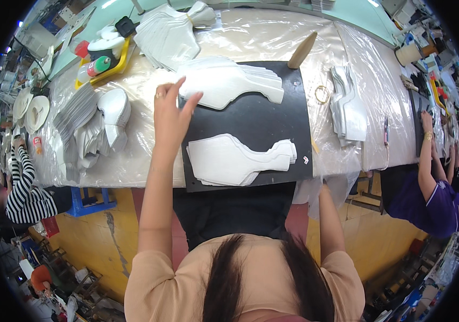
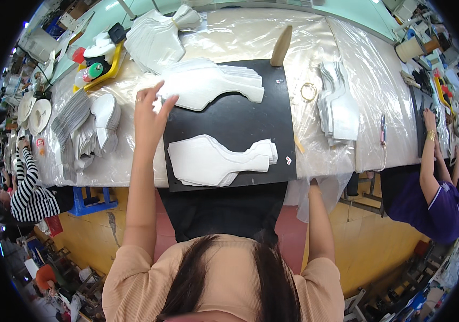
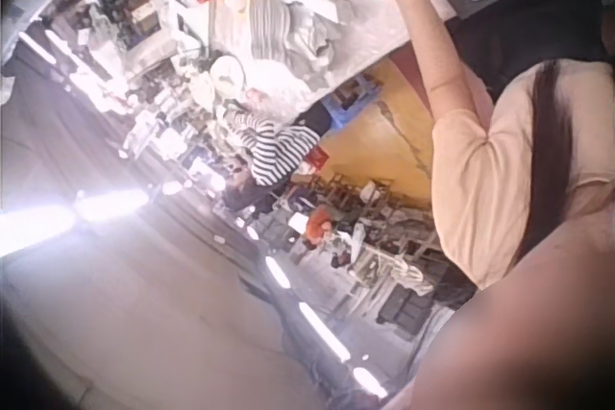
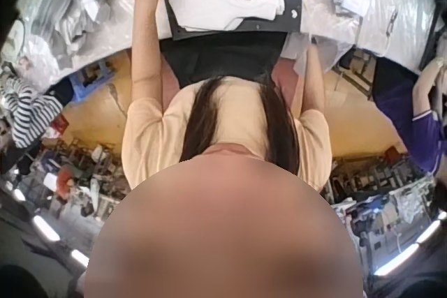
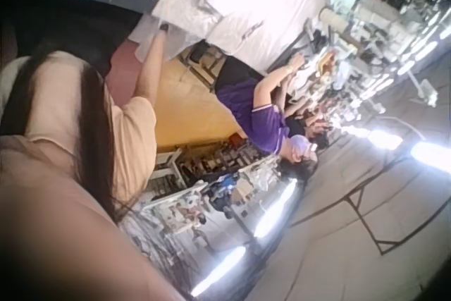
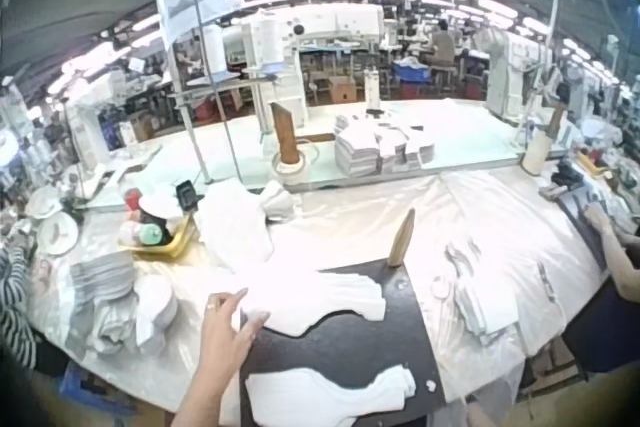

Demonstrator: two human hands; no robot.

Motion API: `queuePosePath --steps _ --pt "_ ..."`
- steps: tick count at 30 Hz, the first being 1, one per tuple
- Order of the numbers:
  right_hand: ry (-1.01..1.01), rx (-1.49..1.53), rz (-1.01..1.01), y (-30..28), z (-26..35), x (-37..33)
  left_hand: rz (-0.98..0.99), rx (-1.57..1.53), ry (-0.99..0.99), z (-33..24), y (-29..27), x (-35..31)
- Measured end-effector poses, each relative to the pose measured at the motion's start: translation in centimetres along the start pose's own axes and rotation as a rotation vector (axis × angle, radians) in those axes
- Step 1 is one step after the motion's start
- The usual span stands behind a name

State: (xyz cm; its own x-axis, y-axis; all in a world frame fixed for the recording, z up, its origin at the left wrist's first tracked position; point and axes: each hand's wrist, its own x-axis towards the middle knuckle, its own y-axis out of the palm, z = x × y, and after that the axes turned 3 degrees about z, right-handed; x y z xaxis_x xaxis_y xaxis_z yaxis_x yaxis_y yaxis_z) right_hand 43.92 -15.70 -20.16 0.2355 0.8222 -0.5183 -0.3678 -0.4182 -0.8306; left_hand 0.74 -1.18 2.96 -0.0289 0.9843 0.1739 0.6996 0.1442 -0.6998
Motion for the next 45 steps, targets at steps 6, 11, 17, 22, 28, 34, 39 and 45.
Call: queuePosePath --steps 6,11,17,22,28,34,39,45 --pt "-0.178 -0.021 -0.166 -1.9 -2.5 -7.6 0.208 0.208 -0.163 3.1 2.9 8.0" --pt "0.212 0.561 0.250 -3.1 -2.9 -8.5 0.135 0.079 -0.120 3.0 2.8 8.4" --pt "-0.019 -0.178 0.186 -5.0 -0.4 -9.5 0.020 -0.162 -0.032 2.5 1.3 6.5" --pt "-0.017 -0.141 0.035 -12.9 4.8 -14.3 0.107 -0.539 -0.157 2.1 0.8 4.4" --pt "-0.102 0.085 -0.101 -19.4 9.3 -18.3 -0.147 -0.153 0.467 1.7 1.0 -0.8" --pt "-0.390 0.201 -0.176 -21.1 13.1 -17.9 0.053 -0.343 0.329 1.1 1.9 -2.6" --pt "-0.526 0.214 -0.177 -21.2 15.3 -17.5 0.053 -0.391 0.359 0.5 1.8 -1.0" --pt "-0.543 0.312 -0.204 -20.7 15.2 -17.9 0.050 -0.561 0.217 -0.1 2.5 0.8"
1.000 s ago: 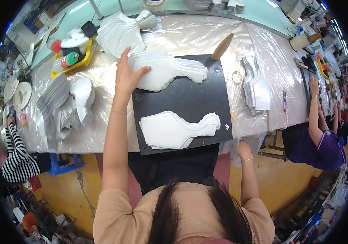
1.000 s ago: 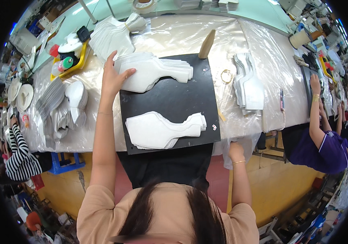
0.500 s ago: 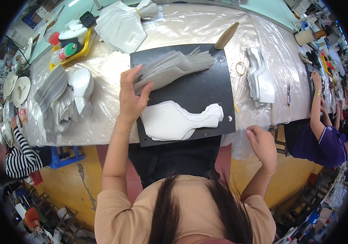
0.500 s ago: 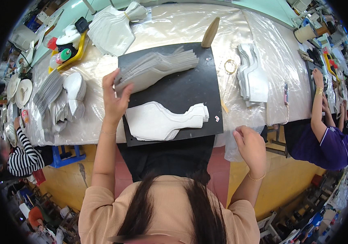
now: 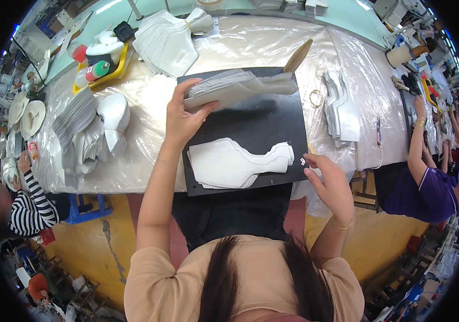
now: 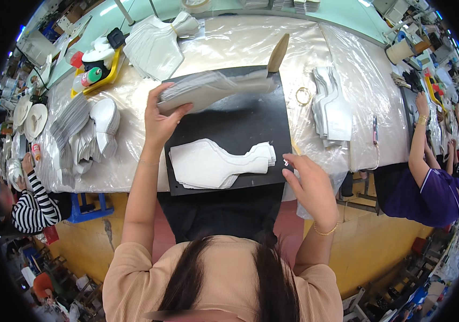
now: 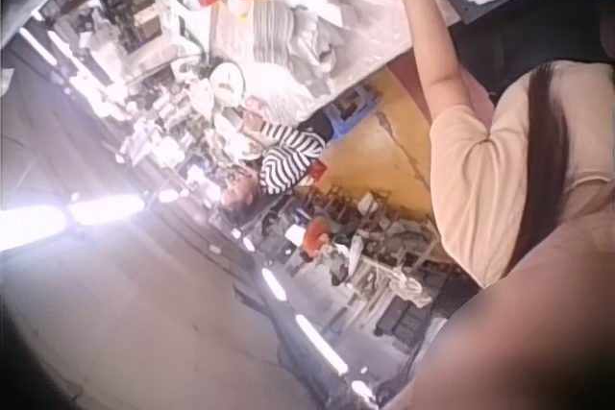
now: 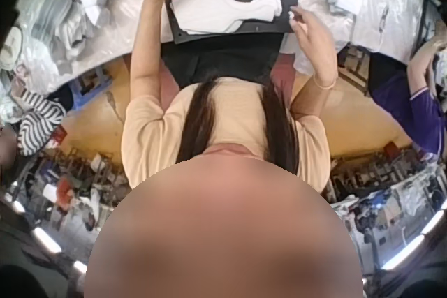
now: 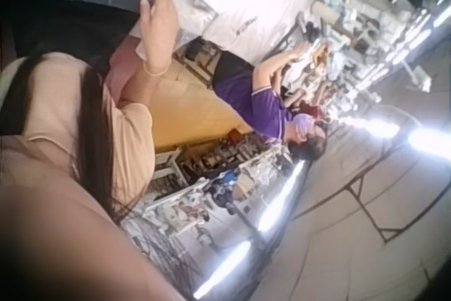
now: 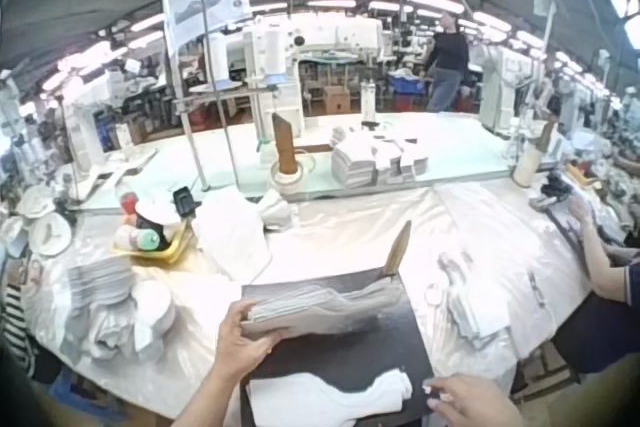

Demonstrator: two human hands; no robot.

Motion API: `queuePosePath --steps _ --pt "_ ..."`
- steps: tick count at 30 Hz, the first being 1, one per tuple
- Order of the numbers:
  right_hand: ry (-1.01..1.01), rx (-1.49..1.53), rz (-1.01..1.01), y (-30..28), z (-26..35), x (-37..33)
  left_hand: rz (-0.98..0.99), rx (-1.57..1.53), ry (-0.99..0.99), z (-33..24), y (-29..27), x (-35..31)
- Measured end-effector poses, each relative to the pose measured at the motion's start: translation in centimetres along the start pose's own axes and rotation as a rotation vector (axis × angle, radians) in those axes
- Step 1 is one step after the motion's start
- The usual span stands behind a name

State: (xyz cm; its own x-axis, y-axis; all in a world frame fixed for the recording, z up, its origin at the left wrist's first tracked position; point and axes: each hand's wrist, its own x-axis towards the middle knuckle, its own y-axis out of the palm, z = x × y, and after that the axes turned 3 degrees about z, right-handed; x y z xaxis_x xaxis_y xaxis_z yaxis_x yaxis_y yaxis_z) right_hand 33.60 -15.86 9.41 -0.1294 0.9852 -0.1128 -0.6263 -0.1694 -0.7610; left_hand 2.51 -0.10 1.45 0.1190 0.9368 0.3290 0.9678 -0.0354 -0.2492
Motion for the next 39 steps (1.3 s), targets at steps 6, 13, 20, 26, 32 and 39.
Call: queuePosePath --steps 6,13,20,26,32,39 --pt "-0.008 0.003 0.043 0.2 0.0 0.1 0.095 0.143 -0.116 2.2 -0.5 1.5" --pt "-0.332 -0.044 -0.071 3.0 1.6 4.0 0.109 -0.245 -0.331 3.1 -0.9 2.3" --pt "-0.291 -0.090 0.182 9.7 5.9 8.9 -0.069 0.641 -0.254 1.4 -2.4 1.7" --pt "-0.163 -0.153 0.303 10.4 6.7 9.8 0.629 0.304 -0.440 -3.8 -5.5 -6.0" --pt "-0.149 -0.177 0.285 10.0 6.4 9.5 0.619 0.797 -0.132 -6.4 -2.4 -11.6" --pt "-0.181 -0.017 0.226 10.0 5.6 8.4 0.643 0.714 -0.067 -6.3 -2.3 -12.3"
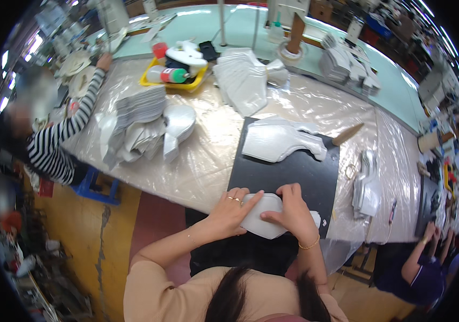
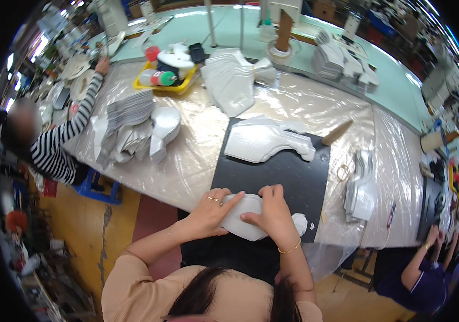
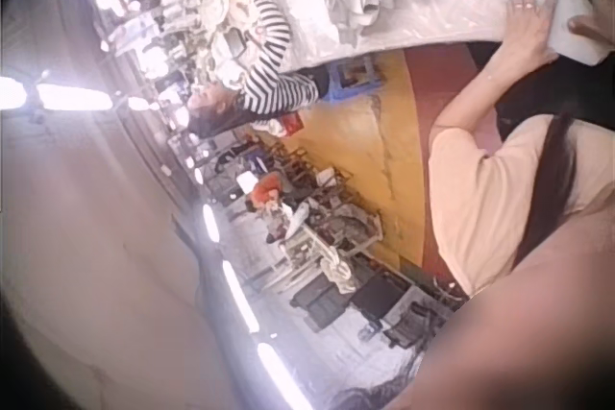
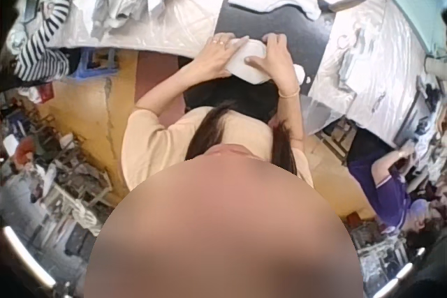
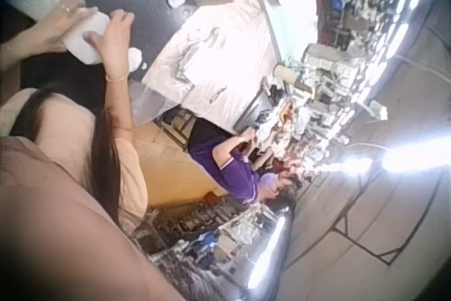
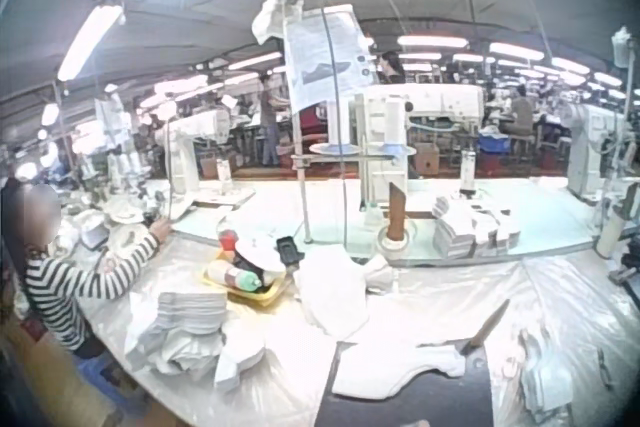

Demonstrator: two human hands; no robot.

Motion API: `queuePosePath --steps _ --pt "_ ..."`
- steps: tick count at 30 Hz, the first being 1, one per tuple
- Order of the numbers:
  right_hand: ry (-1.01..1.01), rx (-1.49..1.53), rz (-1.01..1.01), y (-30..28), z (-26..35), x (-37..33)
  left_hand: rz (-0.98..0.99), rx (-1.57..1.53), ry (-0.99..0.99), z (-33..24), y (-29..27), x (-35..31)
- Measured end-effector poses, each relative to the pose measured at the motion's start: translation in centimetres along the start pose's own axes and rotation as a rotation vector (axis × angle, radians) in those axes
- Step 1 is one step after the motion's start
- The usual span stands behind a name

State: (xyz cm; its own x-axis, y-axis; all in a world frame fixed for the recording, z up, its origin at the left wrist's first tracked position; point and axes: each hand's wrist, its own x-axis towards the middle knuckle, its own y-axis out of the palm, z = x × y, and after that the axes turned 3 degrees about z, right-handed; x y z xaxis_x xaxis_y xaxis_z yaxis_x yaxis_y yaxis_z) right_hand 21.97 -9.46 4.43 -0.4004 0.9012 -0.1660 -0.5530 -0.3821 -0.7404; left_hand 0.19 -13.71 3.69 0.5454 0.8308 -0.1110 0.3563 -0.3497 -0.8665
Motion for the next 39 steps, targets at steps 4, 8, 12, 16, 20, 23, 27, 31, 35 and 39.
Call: queuePosePath --steps 4,8,12,16,20,23,27,31,35,39 --pt "-0.002 0.006 0.040 -0.1 -0.9 0.1 0.015 -0.019 -0.022 -0.3 0.9 0.0" --pt "-0.075 -0.127 0.044 -0.1 -0.7 -0.3 -0.009 0.008 -0.038 -0.7 1.6 -0.2" --pt "-0.013 0.062 0.093 -1.2 0.7 -0.8 -0.078 -0.011 0.031 -1.2 1.5 -0.4" --pt "-0.019 0.121 0.099 -3.7 2.6 -2.1 -0.246 -0.171 0.207 -1.4 0.7 -0.6" --pt "-0.128 0.025 -0.066 -4.7 3.9 -2.3 -0.504 -0.573 0.198 -0.7 0.1 -0.1" --pt "-0.252 -0.047 -0.140 -3.2 3.9 -0.8 -0.495 -0.953 0.050 0.6 0.8 1.6" --pt "-0.306 -0.062 -0.119 -2.1 2.6 -0.2 -0.443 -1.147 -0.043 1.4 2.4 2.4" --pt "-0.336 -0.172 -0.183 -2.2 1.7 -1.1 -0.442 -1.119 -0.008 0.1 3.1 2.9" --pt "-0.161 -0.109 -0.046 -3.2 1.6 -1.2 -0.430 -1.146 0.047 -1.3 3.1 3.4" --pt "-0.295 -0.171 -0.078 -4.3 1.9 -1.2 -0.517 -1.065 0.133 -0.8 2.8 3.4"
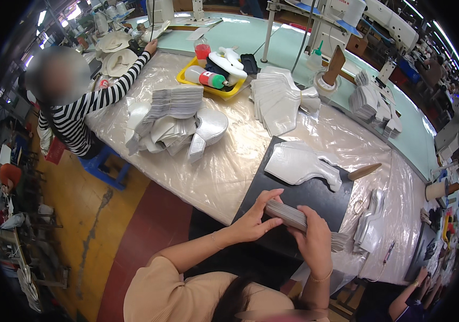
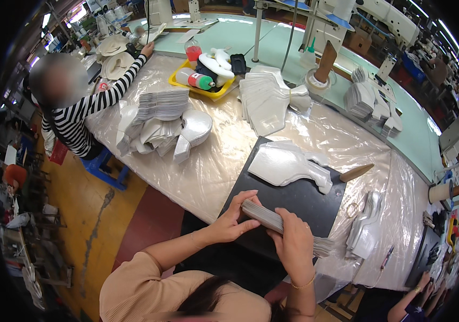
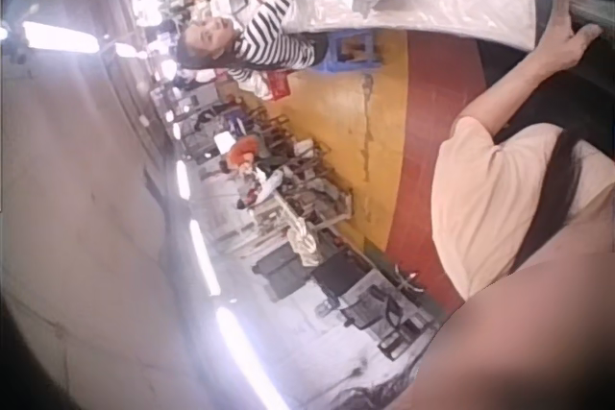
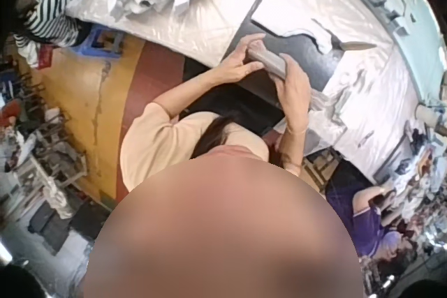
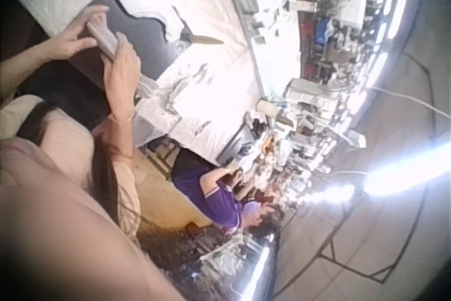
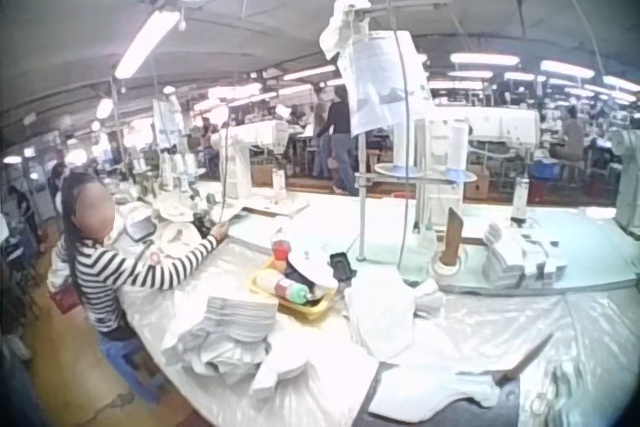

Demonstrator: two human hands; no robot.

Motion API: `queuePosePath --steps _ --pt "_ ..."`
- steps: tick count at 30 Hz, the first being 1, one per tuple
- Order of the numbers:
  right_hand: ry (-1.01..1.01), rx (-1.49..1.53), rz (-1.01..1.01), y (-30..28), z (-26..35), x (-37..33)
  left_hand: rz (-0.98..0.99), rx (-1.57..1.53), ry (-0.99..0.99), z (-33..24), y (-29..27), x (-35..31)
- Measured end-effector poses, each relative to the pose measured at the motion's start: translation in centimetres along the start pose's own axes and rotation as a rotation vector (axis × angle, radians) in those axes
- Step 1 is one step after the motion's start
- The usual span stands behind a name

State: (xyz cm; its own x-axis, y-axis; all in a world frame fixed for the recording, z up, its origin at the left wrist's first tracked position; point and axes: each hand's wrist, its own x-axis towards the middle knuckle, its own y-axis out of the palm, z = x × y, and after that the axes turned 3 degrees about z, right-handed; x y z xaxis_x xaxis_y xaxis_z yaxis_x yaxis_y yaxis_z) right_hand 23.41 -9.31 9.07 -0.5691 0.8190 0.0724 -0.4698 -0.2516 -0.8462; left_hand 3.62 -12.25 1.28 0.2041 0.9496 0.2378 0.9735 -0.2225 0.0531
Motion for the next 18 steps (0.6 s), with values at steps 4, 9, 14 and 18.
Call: queuePosePath --steps 4,9,14,18 --pt "0.004 0.036 0.058 0.1 0.0 0.4 0.014 0.230 -0.002 -0.1 -0.8 0.0" --pt "-0.016 0.071 -0.025 0.7 -0.1 0.2 -0.010 0.165 -0.050 -0.6 0.0 -0.2" --pt "-0.036 0.032 0.008 0.5 0.0 -0.7 0.031 0.161 -0.069 0.0 0.4 -1.2" --pt "0.030 0.067 0.008 0.8 0.1 -1.0 -0.023 -0.070 -0.135 1.1 -0.1 -1.6"
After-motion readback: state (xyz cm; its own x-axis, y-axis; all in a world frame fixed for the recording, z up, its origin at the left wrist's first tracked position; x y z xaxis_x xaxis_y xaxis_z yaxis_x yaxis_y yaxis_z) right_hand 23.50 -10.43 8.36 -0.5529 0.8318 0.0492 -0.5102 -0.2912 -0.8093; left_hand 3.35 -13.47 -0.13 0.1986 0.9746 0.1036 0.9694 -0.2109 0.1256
